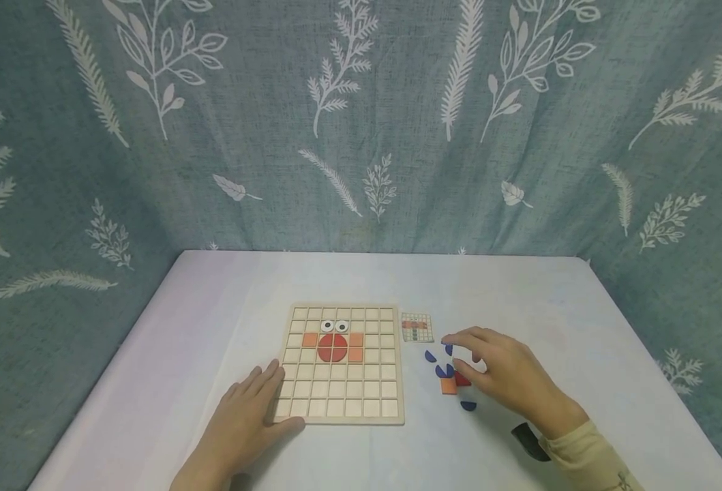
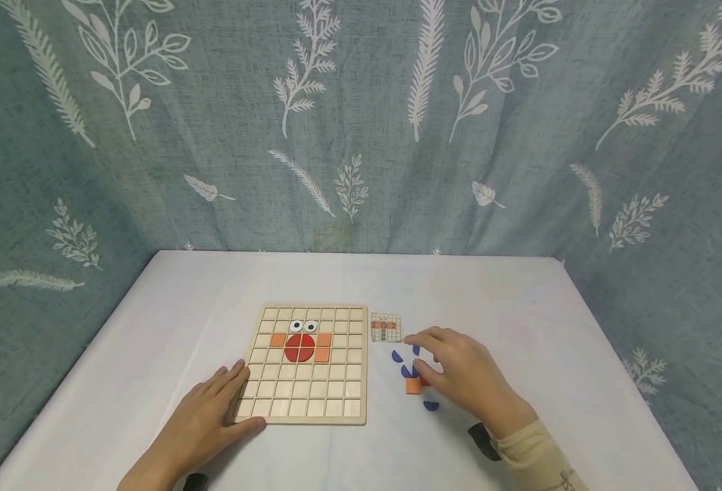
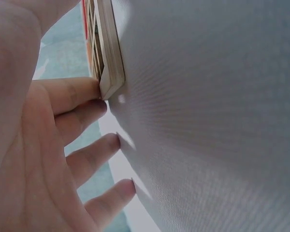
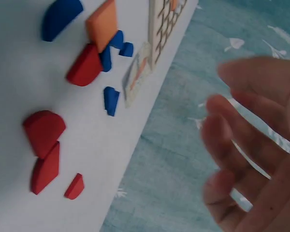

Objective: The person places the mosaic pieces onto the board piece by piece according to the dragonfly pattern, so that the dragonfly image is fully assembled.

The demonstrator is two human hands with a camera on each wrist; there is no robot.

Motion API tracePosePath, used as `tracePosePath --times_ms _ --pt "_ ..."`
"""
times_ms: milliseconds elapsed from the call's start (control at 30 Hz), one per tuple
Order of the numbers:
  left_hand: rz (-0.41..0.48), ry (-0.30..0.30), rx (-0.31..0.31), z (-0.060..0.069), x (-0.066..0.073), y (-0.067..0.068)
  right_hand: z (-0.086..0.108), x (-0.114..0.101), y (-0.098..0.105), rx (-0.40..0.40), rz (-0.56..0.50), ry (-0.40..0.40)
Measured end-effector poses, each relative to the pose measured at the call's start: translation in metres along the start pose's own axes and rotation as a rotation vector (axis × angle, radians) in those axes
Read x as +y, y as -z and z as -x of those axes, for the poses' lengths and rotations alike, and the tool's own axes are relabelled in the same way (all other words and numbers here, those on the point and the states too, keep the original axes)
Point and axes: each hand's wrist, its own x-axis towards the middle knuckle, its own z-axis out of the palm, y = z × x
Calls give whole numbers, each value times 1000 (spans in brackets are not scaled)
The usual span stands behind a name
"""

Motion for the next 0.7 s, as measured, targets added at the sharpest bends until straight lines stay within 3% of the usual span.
tracePosePath --times_ms 200,500,700 --pt "2 2 -2 0 1 2 7 1 -10 -138 -32 -7" --pt "12 30 -32 -1 1 3 16 0 -26 -176 -37 22" --pt "15 28 -30 0 0 2 16 2 -32 -233 -6 -7"
